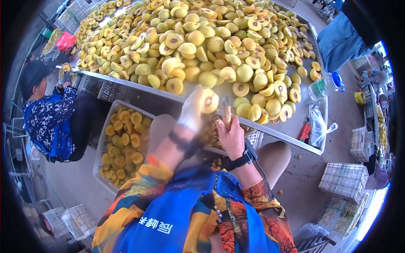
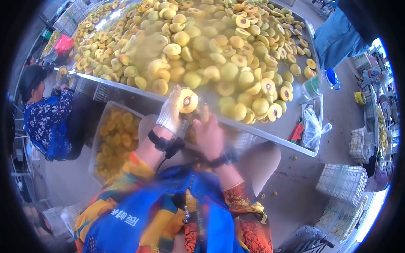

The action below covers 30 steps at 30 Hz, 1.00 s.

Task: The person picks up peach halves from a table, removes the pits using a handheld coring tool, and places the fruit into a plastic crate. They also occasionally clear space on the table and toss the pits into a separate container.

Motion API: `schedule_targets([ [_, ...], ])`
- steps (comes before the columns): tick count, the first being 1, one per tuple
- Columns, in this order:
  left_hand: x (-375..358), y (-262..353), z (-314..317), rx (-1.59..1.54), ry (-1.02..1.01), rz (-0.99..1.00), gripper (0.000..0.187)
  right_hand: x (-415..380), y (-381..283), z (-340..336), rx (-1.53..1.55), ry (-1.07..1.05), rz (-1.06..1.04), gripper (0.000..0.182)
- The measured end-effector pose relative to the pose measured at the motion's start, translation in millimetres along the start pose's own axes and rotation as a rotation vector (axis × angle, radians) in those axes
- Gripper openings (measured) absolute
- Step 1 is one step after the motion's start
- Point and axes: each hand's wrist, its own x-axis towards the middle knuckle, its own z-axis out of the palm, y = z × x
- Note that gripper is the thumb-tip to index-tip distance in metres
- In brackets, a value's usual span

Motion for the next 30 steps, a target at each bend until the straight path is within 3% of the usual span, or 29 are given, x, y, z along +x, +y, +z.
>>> schedule_targets([
  [9, -12.4, -2.5, 15.2, -0.083, 0.038, 0.023, 0.033, -1.7, -0.6, 10.8, -0.021, -0.056, -0.054, 0.029],
  [12, -15.1, -6.0, 16.4, -0.038, 0.004, 0.094, 0.032, -4.0, 5.9, 16.7, -0.152, -0.027, -0.175, 0.026],
  [18, -13.0, -14.3, 14.6, 0.027, 0.032, 0.169, 0.027, -10.4, 0.8, 19.6, -0.044, -0.086, -0.037, 0.019],
  [24, -0.1, 5.0, -2.3, 0.120, -0.203, -0.112, 0.026, -15.6, 2.2, 17.3, -0.170, -0.218, -0.133, 0.018],
  [27, -0.6, 15.9, -2.1, 0.236, -0.284, -0.133, 0.027, -17.2, 3.9, 19.1, -0.092, -0.155, -0.178, 0.018],
  [30, -1.9, 7.0, 2.4, 0.075, -0.228, -0.082, 0.029, -11.0, 16.5, 24.4, 0.035, -0.144, -0.085, 0.021],
])
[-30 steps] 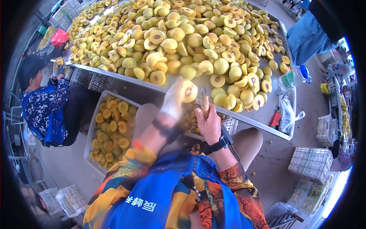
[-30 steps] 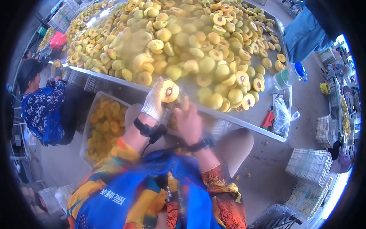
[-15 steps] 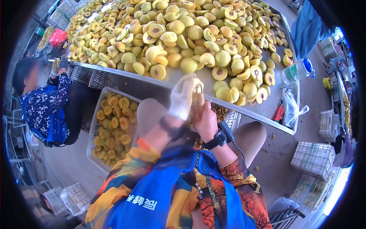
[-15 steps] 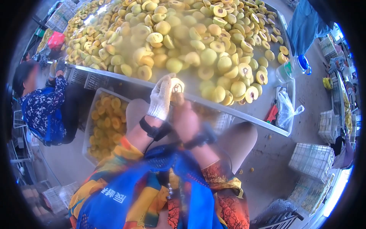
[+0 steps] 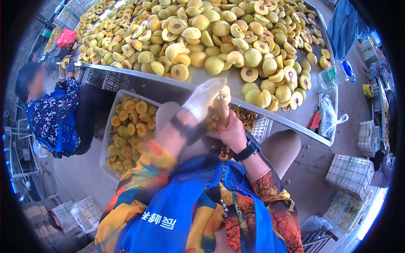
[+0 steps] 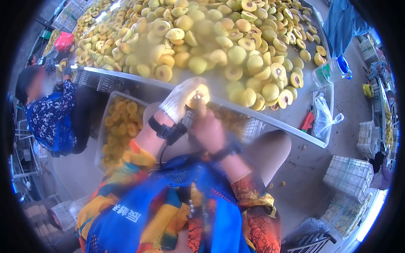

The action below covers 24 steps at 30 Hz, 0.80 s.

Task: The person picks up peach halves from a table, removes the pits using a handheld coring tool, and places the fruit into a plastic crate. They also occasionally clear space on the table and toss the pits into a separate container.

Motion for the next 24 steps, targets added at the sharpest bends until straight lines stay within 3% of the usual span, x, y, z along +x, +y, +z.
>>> schedule_targets([
  [6, -11.2, -5.7, 7.3, -0.074, 0.312, -0.098, 0.032, -8.5, 19.9, 34.6, 0.225, -0.031, 0.087, 0.021],
  [7, -7.3, -7.8, -0.5, -0.140, 0.237, -0.133, 0.033, -10.3, 16.7, 34.8, 0.202, -0.029, 0.109, 0.021],
  [10, -8.4, -6.9, 2.4, -0.171, 0.282, -0.204, 0.028, -14.1, 1.5, 24.4, 0.126, -0.028, 0.103, 0.022],
  [13, -4.1, -17.2, 4.0, -0.015, 0.331, 0.025, 0.033, -13.5, -4.1, 16.0, 0.086, -0.051, 0.092, 0.023],
  [16, -10.5, -8.0, 6.4, 0.029, 0.323, -0.007, 0.032, -13.7, -8.6, 9.7, 0.084, -0.092, 0.105, 0.024],
  [19, -7.7, -0.2, -2.1, 0.012, 0.191, -0.221, 0.029, -17.3, -4.9, 13.4, 0.028, -0.070, 0.028, 0.021],
  [23, -9.7, -6.6, 1.3, 0.039, 0.245, -0.040, 0.028, -13.3, 8.2, 16.5, 0.200, -0.183, 0.077, 0.013],
  [24, -12.4, -6.8, 2.8, 0.049, 0.229, 0.023, 0.028, -13.5, 1.0, 12.4, 0.327, -0.253, 0.186, 0.012],
])
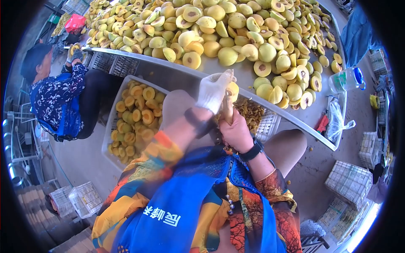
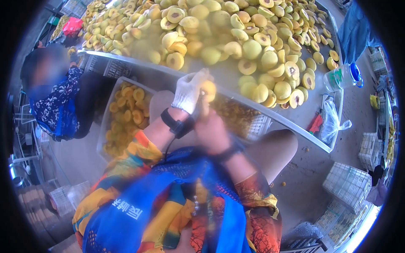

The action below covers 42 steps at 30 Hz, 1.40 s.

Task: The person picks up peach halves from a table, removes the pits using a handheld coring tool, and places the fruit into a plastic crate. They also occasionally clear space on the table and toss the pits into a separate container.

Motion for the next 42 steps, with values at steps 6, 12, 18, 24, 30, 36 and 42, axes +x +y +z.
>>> schedule_targets([
  [6, 4.3, 3.7, -4.6, -0.036, -0.087, -0.115, 0.022, -10.6, -35.4, -6.4, 0.382, -0.183, 0.284, 0.013],
  [12, 5.8, -6.6, -5.8, 0.155, -0.154, 0.093, 0.023, -16.9, -32.0, -14.2, 0.745, -0.374, 0.355, 0.013],
  [18, 9.0, -11.2, -9.0, -0.226, -0.219, -0.234, 0.028, -11.7, -14.0, -13.4, 1.035, -0.537, 0.301, 0.012],
  [24, 11.9, 4.8, -73.6, -0.108, 0.092, -0.013, 0.037, -8.5, -0.3, -27.4, 0.581, -0.302, 0.136, 0.015],
  [30, 18.9, 51.3, -167.3, 1.637, 0.509, 0.657, 0.048, 11.3, 51.7, -27.7, -0.922, -0.058, -0.113, 0.038],
  [36, 108.9, 87.4, -89.9, 1.594, 0.294, 0.554, 0.050, 9.2, 29.6, -5.9, -0.598, -0.017, -0.068, 0.039],
  [42, 113.8, 75.2, -86.5, 0.397, 0.207, 0.528, 0.041, -5.3, -0.9, -18.2, -0.378, 0.194, -0.149, 0.040],
])
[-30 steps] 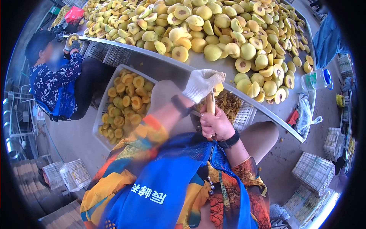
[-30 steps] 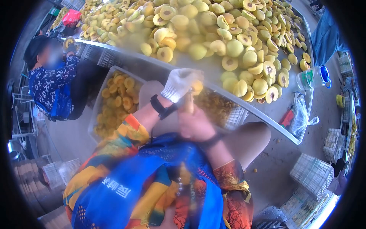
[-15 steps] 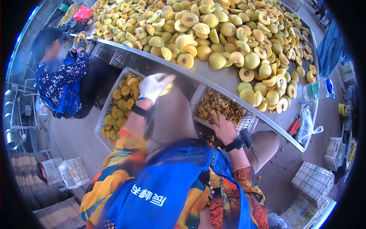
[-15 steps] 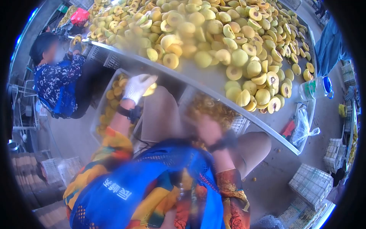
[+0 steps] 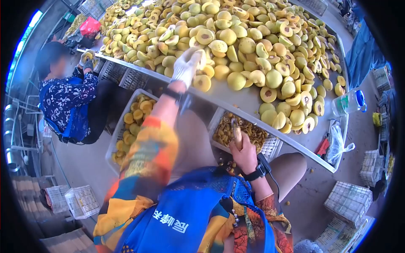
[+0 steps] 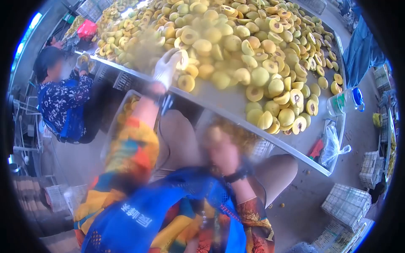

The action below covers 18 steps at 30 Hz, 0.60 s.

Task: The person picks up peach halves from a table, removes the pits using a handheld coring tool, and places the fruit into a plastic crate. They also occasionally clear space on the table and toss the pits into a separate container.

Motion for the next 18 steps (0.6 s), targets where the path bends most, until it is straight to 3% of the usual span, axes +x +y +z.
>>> schedule_targets([
  [2, -32.9, 16.9, -7.7, -0.246, -0.120, -0.314, 0.042, 9.5, -8.9, -0.3, 0.009, 0.065, -0.095, 0.040],
  [4, -65.2, 23.0, 11.7, -0.602, -0.046, -0.547, 0.042, 20.4, -28.6, 0.4, 0.005, 0.091, -0.117, 0.039],
  [5, -86.1, 40.4, 9.8, -0.439, -0.150, -0.595, 0.041, 22.3, -41.1, -1.9, -0.018, 0.056, -0.060, 0.035],
  [11, -135.5, 36.2, 39.3, -0.310, -0.123, -0.434, 0.047, 19.6, -48.2, 0.9, -0.068, 0.097, -0.090, 0.030],
  [14, -133.4, 27.4, 39.3, -0.312, -0.272, -0.442, 0.049, 19.2, -37.6, -6.4, -0.003, 0.185, 0.017, 0.038],
  [17, -128.6, 70.2, 28.6, -0.119, -0.648, -0.662, 0.050, 27.4, -30.4, -25.1, 0.083, 0.133, -0.206, 0.043],
  [18, -130.7, 70.4, 29.0, -0.068, -0.658, -0.621, 0.051, 34.4, -22.3, -23.4, 0.054, 0.124, -0.326, 0.043],
])
